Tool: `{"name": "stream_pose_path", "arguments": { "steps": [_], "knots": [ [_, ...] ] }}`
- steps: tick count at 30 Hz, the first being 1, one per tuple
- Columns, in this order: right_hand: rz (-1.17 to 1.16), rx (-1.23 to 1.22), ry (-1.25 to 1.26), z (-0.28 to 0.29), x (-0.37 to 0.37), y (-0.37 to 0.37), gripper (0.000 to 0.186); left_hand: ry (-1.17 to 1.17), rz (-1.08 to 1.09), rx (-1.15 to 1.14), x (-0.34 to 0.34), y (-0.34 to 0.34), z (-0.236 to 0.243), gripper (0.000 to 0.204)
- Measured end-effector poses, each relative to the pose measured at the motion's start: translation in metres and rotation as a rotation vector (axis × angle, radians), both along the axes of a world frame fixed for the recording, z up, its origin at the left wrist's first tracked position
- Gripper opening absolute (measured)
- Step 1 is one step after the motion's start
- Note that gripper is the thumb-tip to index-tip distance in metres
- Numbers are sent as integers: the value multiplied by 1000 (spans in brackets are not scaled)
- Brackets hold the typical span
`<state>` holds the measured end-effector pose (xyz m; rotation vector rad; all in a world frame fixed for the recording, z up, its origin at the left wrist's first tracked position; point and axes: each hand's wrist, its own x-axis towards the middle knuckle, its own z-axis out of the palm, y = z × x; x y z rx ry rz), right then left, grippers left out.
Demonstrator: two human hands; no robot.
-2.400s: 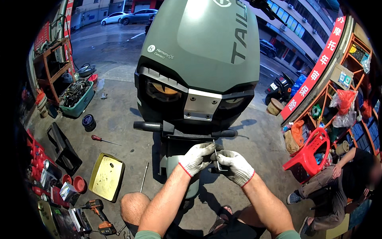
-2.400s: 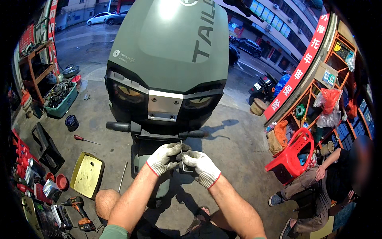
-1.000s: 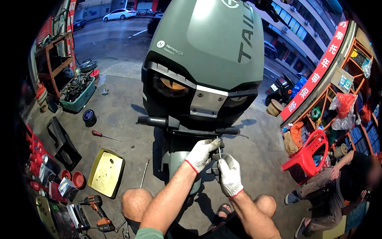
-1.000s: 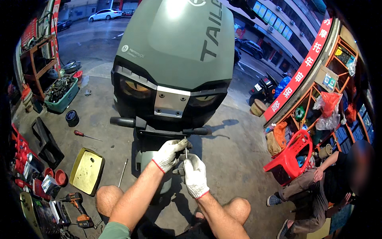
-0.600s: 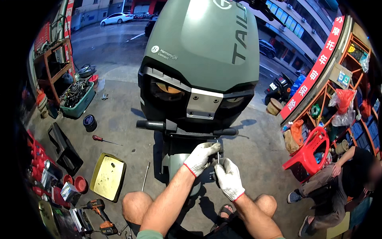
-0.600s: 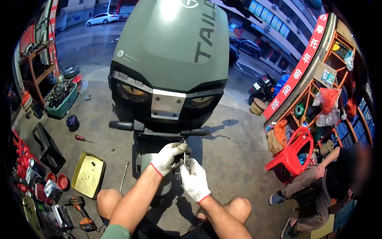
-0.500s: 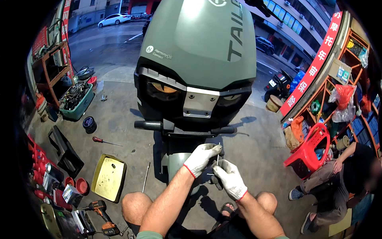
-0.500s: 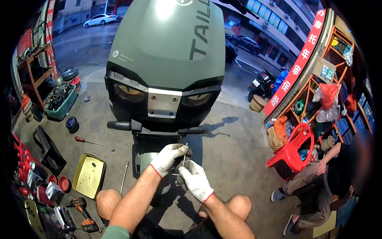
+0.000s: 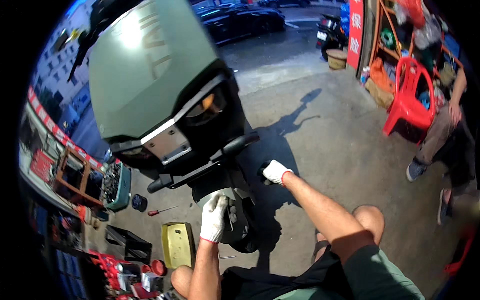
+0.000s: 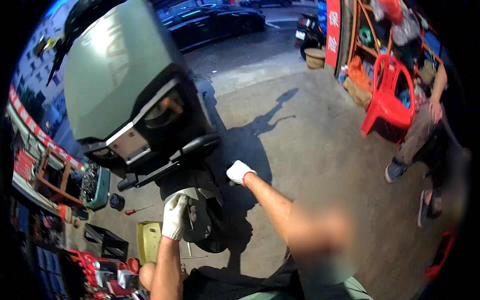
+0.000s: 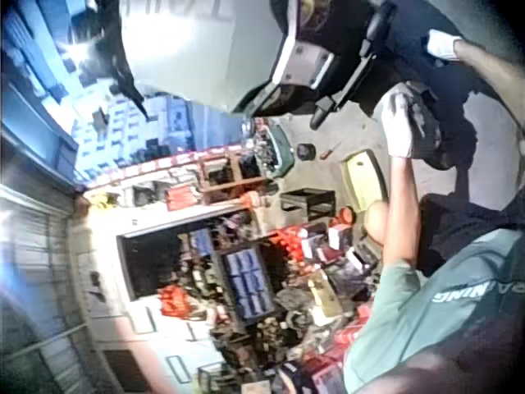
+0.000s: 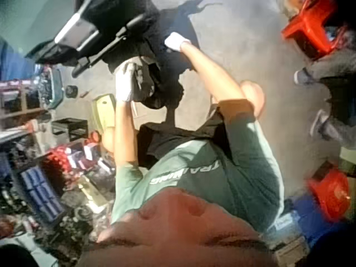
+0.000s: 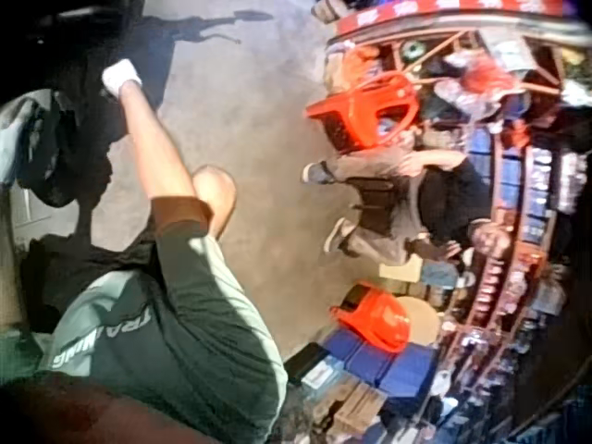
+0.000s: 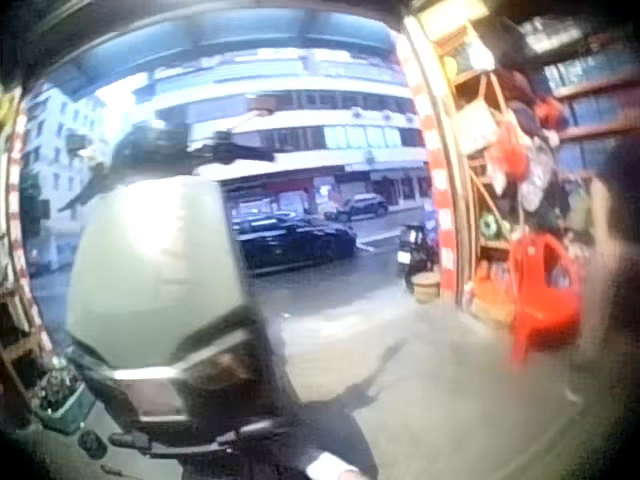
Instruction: The person removes and reattaches components of a scooter's front assembly using a screwdriver and a wrench. The person handles small metal parts and adjusts the panel housing the headlight.
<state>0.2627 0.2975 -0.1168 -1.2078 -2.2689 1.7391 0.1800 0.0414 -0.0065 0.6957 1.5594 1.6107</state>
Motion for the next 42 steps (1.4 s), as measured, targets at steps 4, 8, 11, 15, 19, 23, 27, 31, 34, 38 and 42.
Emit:
{"name": "stream_pose_path", "arguments": {
  "steps": [4, 8, 11, 15, 19, 23, 27, 31, 34, 38, 42],
  "knots": [
    [-323, -73, 434, -113, -35, -23, 24, 27, 133, -24, 14, 12, -4, 20],
    [-554, 65, 292, -107, -51, -60, 29, 53, 266, -12, 20, 1, -10, 19],
    [-592, 87, 361, -90, -61, -56, 31, 99, 344, -5, 24, 3, -14, 19],
    [-528, -55, 632, -71, -86, -38, 33, 122, 379, -17, 24, 1, -19, 20],
    [-354, -425, 848, -80, -119, -7, 41, 157, 316, -9, 27, 11, -19, 21],
    [-220, -723, 976, -79, -137, 0, 39, 143, 359, -77, 32, 18, -12, 23],
    [-108, -876, 934, -61, -142, -18, 35, 120, 422, -52, 24, -4, -11, 16],
    [-126, -602, 935, -106, -158, 22, 36, 116, 310, -20, 28, 23, -15, 20],
    [-77, -644, 928, -103, -169, 0, 39, 111, 401, -69, 30, 11, -9, 19],
    [-262, -684, 908, -101, -146, 30, 40, 178, 355, -105, 43, 37, -4, 24],
    [-607, 46, 716, -29, -73, -49, 28, 321, 284, -288, 28, 6, 8, 24]
  ]
}}
